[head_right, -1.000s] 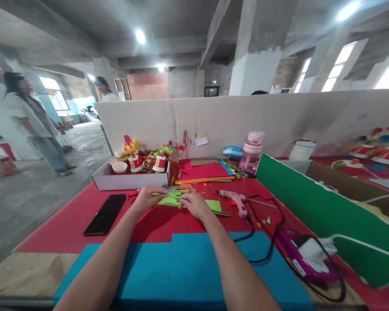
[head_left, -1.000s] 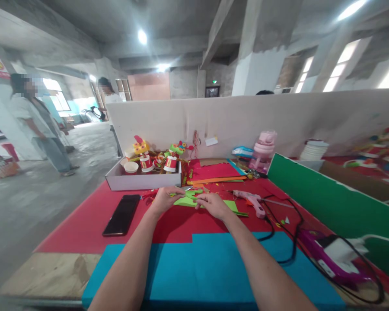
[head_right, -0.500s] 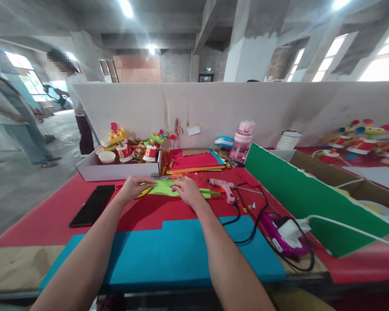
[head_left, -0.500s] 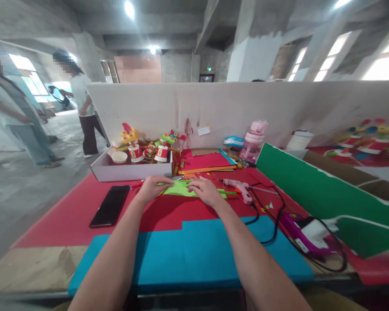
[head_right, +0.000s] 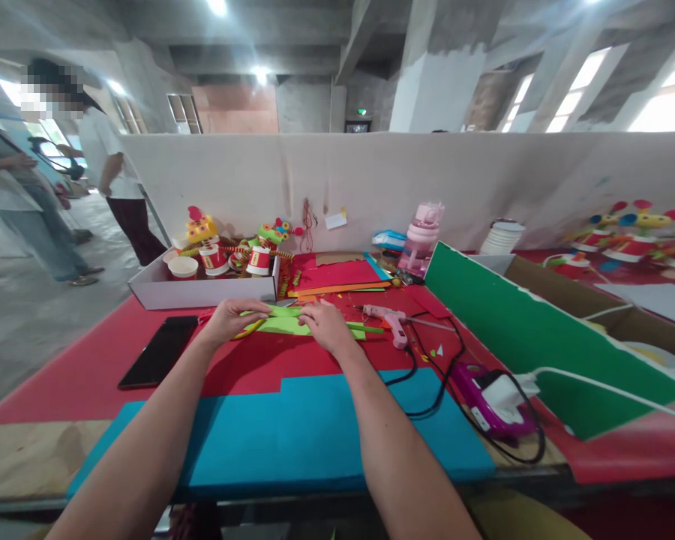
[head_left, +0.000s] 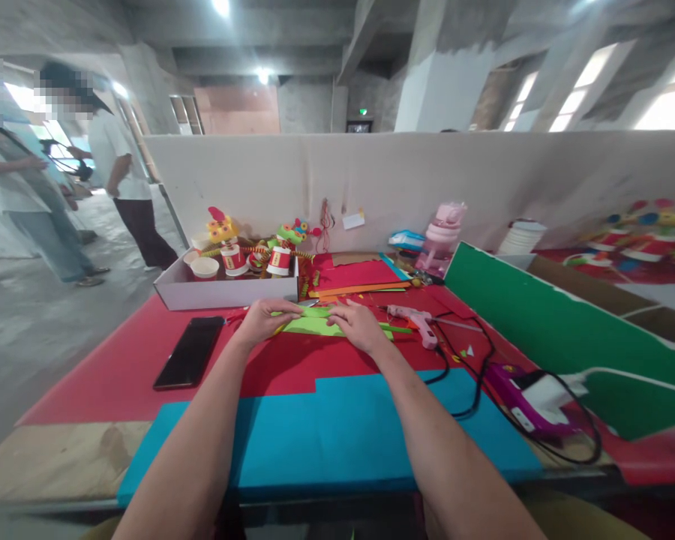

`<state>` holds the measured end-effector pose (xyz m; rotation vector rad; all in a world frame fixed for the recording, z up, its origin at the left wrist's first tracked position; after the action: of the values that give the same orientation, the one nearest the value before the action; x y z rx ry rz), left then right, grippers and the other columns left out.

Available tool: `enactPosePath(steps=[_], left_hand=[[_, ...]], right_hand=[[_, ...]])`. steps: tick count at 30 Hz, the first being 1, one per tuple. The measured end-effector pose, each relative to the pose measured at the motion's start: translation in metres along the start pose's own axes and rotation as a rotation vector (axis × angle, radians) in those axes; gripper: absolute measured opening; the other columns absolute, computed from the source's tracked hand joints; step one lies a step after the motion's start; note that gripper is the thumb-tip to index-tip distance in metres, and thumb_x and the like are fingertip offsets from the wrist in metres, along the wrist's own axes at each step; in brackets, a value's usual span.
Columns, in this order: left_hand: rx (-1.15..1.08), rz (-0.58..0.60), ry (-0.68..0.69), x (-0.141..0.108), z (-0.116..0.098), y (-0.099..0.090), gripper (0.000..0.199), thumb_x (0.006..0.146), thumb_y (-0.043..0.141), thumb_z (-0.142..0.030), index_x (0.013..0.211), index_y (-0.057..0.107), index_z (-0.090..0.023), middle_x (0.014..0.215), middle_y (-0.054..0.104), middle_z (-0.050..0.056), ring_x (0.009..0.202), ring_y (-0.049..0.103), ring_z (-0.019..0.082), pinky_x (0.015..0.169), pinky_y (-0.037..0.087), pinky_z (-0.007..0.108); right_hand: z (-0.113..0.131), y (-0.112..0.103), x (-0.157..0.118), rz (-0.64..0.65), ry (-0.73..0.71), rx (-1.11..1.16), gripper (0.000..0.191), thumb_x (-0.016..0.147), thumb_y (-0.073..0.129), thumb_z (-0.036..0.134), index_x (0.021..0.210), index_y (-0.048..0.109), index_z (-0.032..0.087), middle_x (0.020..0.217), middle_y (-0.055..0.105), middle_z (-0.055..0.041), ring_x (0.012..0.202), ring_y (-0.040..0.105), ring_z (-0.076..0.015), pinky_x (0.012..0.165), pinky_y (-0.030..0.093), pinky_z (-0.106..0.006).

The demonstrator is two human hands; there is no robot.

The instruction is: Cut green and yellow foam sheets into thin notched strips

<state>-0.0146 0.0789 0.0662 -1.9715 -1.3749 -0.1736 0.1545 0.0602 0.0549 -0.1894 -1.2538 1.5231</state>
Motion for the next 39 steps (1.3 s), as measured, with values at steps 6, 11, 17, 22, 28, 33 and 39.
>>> enactPosePath(steps=[6, 11, 17, 22, 28, 33, 39], left_hand=[[0.019, -0.016, -0.042, 0.000, 0.003, -0.002, 0.020, 0.074, 0.069, -0.035, 0.082, 0.077, -0.018, 0.085, 0.075, 0.007, 0.079, 0.069, 0.021, 0.073, 0.051, 0.027], [0.014, -0.076, -0.076, 0.000, 0.013, -0.007, 0.021, 0.075, 0.067, -0.037, 0.080, 0.076, -0.018, 0.082, 0.075, 0.007, 0.077, 0.068, 0.021, 0.072, 0.050, 0.028], [0.016, -0.189, -0.100, 0.000, 0.013, -0.014, 0.019, 0.077, 0.065, -0.035, 0.075, 0.073, -0.017, 0.073, 0.073, 0.004, 0.071, 0.064, 0.017, 0.067, 0.047, 0.026], [-0.187, -0.304, -0.123, -0.001, 0.013, -0.017, 0.019, 0.070, 0.072, -0.033, 0.066, 0.066, -0.016, 0.078, 0.071, 0.006, 0.073, 0.064, 0.016, 0.067, 0.048, 0.026], [-0.282, -0.350, -0.111, -0.002, 0.008, -0.018, 0.022, 0.068, 0.075, -0.031, 0.065, 0.060, -0.015, 0.069, 0.065, 0.002, 0.062, 0.058, 0.011, 0.060, 0.045, 0.023], [-0.653, -0.446, -0.082, 0.000, 0.009, -0.018, 0.031, 0.068, 0.075, -0.037, 0.090, 0.062, -0.018, 0.076, 0.065, 0.000, 0.066, 0.060, 0.011, 0.065, 0.048, 0.025], [-0.596, -0.231, -0.247, 0.003, 0.020, 0.029, 0.031, 0.062, 0.079, -0.032, 0.085, 0.069, -0.014, 0.071, 0.064, 0.001, 0.060, 0.053, 0.009, 0.060, 0.042, 0.022]], right_hand=[[-0.001, -0.001, 0.000, -0.009, -0.001, -0.010, 0.022, 0.088, 0.054, 0.017, 0.075, 0.071, 0.022, 0.087, 0.074, -0.0012, 0.082, 0.067, -0.0170, 0.107, 0.032, -0.041], [0.001, -0.002, 0.000, -0.034, -0.001, 0.036, 0.021, 0.088, 0.055, 0.019, 0.076, 0.072, 0.023, 0.086, 0.074, -0.0005, 0.081, 0.067, -0.0174, 0.108, 0.032, -0.042], [0.001, -0.002, 0.001, -0.050, 0.014, 0.159, 0.020, 0.087, 0.056, 0.021, 0.076, 0.073, 0.024, 0.079, 0.074, 0.0015, 0.077, 0.068, -0.0171, 0.106, 0.034, -0.040], [-0.009, 0.005, 0.000, -0.007, 0.152, 0.308, 0.018, 0.085, 0.057, 0.026, 0.081, 0.075, 0.021, 0.081, 0.075, -0.0021, 0.078, 0.068, -0.0184, 0.075, 0.048, -0.028], [-0.010, 0.012, -0.001, 0.041, 0.254, 0.452, 0.022, 0.082, 0.059, 0.033, 0.076, 0.074, 0.017, 0.076, 0.075, -0.0036, 0.071, 0.066, -0.0173, 0.063, 0.045, -0.024], [-0.012, 0.009, -0.002, -0.033, 0.295, 0.471, 0.024, 0.081, 0.059, 0.035, 0.075, 0.074, 0.017, 0.074, 0.074, -0.0038, 0.068, 0.066, -0.0171, 0.063, 0.045, -0.024], [-0.009, 0.011, -0.001, -0.152, 0.316, 0.592, 0.024, 0.081, 0.059, 0.037, 0.080, 0.072, 0.017, 0.077, 0.075, -0.0041, 0.074, 0.069, -0.0192, 0.069, 0.051, -0.027]])
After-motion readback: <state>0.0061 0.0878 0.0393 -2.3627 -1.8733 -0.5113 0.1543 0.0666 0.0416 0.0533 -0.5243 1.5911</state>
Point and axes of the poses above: each hand's wrist, its own x-axis towards the middle knuckle, its own y-axis out of the palm, z = x × y, the point moved 9 cm from there along x, towards the middle knuckle
